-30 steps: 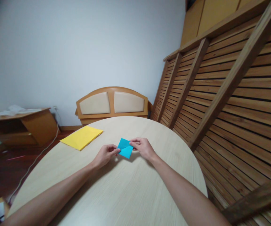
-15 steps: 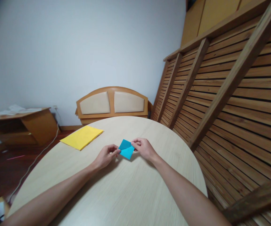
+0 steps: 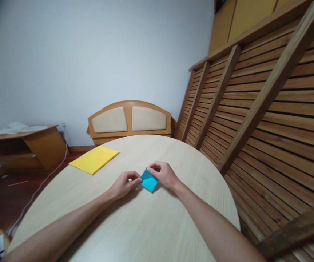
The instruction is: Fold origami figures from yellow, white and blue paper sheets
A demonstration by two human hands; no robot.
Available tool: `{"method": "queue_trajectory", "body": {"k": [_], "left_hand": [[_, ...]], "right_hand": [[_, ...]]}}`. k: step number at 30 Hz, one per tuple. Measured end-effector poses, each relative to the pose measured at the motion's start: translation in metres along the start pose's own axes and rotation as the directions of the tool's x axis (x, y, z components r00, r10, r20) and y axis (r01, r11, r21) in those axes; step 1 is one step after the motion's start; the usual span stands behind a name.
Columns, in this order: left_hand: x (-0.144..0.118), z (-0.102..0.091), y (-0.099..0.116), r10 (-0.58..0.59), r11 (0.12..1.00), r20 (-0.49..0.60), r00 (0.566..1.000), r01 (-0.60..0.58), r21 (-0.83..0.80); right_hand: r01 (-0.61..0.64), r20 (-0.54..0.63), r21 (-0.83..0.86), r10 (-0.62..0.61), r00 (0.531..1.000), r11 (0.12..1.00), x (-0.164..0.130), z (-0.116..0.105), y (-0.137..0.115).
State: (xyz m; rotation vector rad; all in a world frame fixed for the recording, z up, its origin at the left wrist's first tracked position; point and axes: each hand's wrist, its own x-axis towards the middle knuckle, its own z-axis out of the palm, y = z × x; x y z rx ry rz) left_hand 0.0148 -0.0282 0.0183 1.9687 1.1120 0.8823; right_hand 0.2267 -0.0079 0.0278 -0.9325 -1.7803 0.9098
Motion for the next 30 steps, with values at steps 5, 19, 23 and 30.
{"method": "queue_trajectory", "body": {"k": [5, 19, 23, 30], "left_hand": [[0.001, -0.002, 0.000, -0.013, 1.000, -0.051, 0.999, 0.012, -0.028], [0.013, -0.012, -0.012, -0.118, 0.966, -0.239, 0.964, 0.055, -0.253], [0.013, -0.012, -0.017, -0.154, 0.965, -0.166, 0.974, 0.113, -0.235], [0.009, -0.005, -0.020, -0.119, 0.970, 0.008, 0.993, 0.118, -0.212]], "right_hand": [[0.003, -0.014, 0.004, -0.003, 1.000, 1.000, 0.001, -0.001, 0.005], [-0.086, 0.143, 0.081, 0.074, 0.987, 0.993, -0.005, 0.000, 0.002], [-0.013, 0.125, 0.012, 0.011, 0.992, 1.000, -0.008, -0.001, -0.001], [0.055, 0.231, -0.156, -0.017, 0.973, 0.986, -0.008, -0.003, 0.002]]}}
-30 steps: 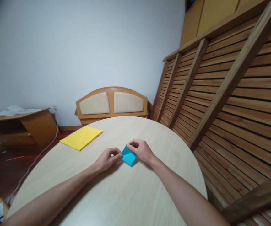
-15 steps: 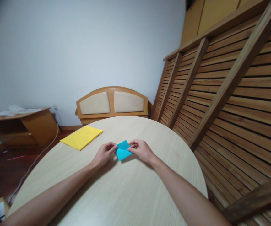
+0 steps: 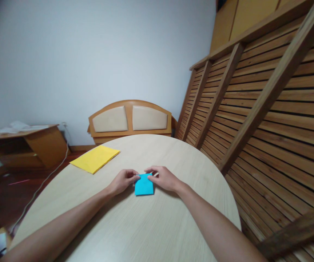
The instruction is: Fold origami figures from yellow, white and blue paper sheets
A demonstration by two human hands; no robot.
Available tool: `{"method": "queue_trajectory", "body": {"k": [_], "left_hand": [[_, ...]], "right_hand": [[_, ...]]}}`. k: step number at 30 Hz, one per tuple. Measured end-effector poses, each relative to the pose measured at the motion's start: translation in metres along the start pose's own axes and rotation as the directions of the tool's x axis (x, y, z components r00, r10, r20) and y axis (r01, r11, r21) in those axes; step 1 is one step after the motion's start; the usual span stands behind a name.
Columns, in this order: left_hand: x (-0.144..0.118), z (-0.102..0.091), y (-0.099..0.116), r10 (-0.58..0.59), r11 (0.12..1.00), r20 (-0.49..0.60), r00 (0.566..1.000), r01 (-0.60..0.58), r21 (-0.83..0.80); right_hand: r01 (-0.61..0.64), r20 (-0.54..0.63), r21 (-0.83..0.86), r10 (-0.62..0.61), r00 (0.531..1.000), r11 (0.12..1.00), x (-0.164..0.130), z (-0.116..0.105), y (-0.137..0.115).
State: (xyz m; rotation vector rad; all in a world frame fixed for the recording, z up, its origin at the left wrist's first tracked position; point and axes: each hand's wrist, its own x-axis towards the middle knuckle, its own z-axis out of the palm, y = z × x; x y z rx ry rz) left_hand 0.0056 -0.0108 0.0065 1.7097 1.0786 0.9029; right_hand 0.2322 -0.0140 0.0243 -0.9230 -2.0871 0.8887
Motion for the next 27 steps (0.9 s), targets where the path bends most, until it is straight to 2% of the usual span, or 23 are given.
{"method": "queue_trajectory", "body": {"k": [3, 6, 10, 15, 17, 19, 23, 27], "left_hand": [[0.000, 0.002, -0.001, 0.024, 0.999, 0.012, 1.000, -0.024, 0.022], [-0.001, 0.003, -0.002, 0.068, 0.995, 0.002, 0.998, -0.068, 0.074], [-0.004, 0.003, -0.003, 0.144, 0.962, -0.039, 0.989, -0.131, 0.241], [-0.009, 0.002, 0.000, 0.221, 0.874, -0.093, 0.971, -0.155, 0.461], [-0.011, 0.002, 0.003, 0.269, 0.837, -0.045, 0.962, -0.210, 0.506], [-0.012, 0.003, 0.006, 0.314, 0.794, 0.052, 0.948, -0.292, 0.533], [-0.015, 0.004, 0.013, 0.314, 0.723, 0.232, 0.921, -0.390, 0.570], [-0.016, 0.003, 0.014, 0.315, 0.676, 0.298, 0.901, -0.434, 0.595]], "right_hand": [[-0.013, 0.033, -0.003, 0.013, 0.999, 1.000, 0.001, 0.000, 0.000], [-0.056, 0.010, 0.003, 0.056, 0.998, 0.998, 0.002, 0.001, 0.001], [-0.122, -0.038, 0.004, 0.122, 0.992, 0.992, 0.003, 0.003, 0.005], [-0.154, -0.100, -0.005, 0.152, 0.983, 0.988, 0.005, 0.005, 0.012], [-0.154, -0.132, -0.006, 0.152, 0.980, 0.988, 0.006, 0.005, 0.014], [-0.163, -0.157, -0.037, 0.155, 0.975, 0.986, 0.006, 0.005, 0.015], [-0.164, -0.165, -0.183, 0.134, 0.977, 0.969, 0.004, 0.002, 0.014], [-0.107, -0.112, -0.338, 0.073, 0.991, 0.935, 0.002, -0.002, 0.012]]}}
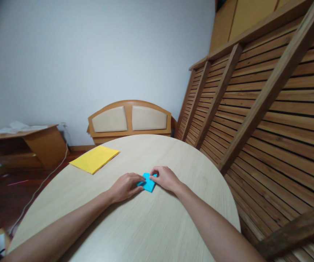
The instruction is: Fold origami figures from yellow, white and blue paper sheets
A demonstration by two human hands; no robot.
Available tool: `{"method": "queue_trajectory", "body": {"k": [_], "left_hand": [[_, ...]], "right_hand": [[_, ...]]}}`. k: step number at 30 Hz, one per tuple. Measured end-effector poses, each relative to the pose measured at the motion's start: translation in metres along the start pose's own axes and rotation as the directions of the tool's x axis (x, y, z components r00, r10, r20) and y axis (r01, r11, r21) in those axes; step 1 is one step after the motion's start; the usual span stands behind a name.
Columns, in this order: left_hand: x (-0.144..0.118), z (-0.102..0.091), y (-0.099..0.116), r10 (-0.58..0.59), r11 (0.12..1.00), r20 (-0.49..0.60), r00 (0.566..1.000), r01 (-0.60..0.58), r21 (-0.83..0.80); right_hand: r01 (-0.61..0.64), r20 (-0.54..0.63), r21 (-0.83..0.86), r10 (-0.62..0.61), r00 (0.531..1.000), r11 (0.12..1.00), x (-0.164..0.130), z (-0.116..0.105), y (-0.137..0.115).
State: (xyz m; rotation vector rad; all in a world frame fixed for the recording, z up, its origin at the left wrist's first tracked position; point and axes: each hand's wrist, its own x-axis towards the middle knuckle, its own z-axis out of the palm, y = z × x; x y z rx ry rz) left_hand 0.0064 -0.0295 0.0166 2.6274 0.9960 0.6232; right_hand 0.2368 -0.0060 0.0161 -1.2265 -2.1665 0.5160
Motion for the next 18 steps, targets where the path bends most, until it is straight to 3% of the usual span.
{"method": "queue_trajectory", "body": {"k": [7, 13, 18], "left_hand": [[0.000, -0.003, -0.010, 0.070, 0.995, 0.027, 0.997, -0.072, 0.074], [-0.001, -0.008, -0.012, 0.104, 0.994, 0.025, 0.994, -0.105, 0.034], [-0.002, -0.011, -0.008, 0.090, 0.990, 0.050, 0.995, -0.095, 0.104]], "right_hand": [[0.198, 0.094, -0.089, -0.190, 0.977, 0.976, -0.002, -0.005, 0.002], [0.255, 0.145, -0.069, -0.243, 0.959, 0.964, -0.003, -0.005, -0.001], [0.291, 0.201, -0.049, -0.276, 0.940, 0.955, -0.006, -0.006, -0.005]]}}
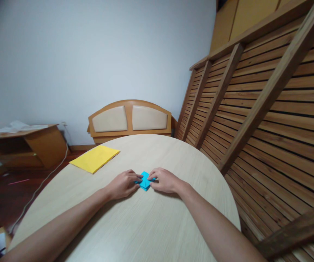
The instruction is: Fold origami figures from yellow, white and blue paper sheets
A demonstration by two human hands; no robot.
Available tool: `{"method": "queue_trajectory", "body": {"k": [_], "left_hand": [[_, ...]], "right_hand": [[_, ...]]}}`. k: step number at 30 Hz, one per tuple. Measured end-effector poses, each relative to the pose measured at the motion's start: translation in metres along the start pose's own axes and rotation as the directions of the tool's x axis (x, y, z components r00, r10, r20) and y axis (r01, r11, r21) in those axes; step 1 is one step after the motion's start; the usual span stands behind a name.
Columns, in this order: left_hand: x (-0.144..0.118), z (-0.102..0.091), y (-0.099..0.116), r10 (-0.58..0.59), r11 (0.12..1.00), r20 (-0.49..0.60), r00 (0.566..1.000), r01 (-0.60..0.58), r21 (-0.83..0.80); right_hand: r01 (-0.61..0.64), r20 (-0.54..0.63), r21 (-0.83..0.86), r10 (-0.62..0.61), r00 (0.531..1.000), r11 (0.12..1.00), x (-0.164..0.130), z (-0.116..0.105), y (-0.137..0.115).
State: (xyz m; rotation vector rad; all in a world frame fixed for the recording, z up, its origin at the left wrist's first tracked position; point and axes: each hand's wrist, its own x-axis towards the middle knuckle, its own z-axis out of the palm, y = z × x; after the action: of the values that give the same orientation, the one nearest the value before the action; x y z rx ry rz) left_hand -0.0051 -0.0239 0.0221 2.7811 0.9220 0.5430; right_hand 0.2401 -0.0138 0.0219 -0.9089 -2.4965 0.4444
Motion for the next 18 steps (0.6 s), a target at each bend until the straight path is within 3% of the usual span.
{"method": "queue_trajectory", "body": {"k": [14, 18], "left_hand": [[0.0020, 0.0006, 0.0001, -0.006, 0.999, 0.007, 1.000, 0.006, 0.052], [0.0027, 0.0032, -0.0014, -0.060, 0.995, -0.017, 0.998, 0.062, 0.079]], "right_hand": [[0.062, 0.021, -0.039, -0.062, 0.998, 0.997, 0.0030, -0.0030, -0.0053], [-0.010, 0.014, -0.035, 0.010, 1.000, 0.999, 0.0034, -0.0024, -0.0036]]}}
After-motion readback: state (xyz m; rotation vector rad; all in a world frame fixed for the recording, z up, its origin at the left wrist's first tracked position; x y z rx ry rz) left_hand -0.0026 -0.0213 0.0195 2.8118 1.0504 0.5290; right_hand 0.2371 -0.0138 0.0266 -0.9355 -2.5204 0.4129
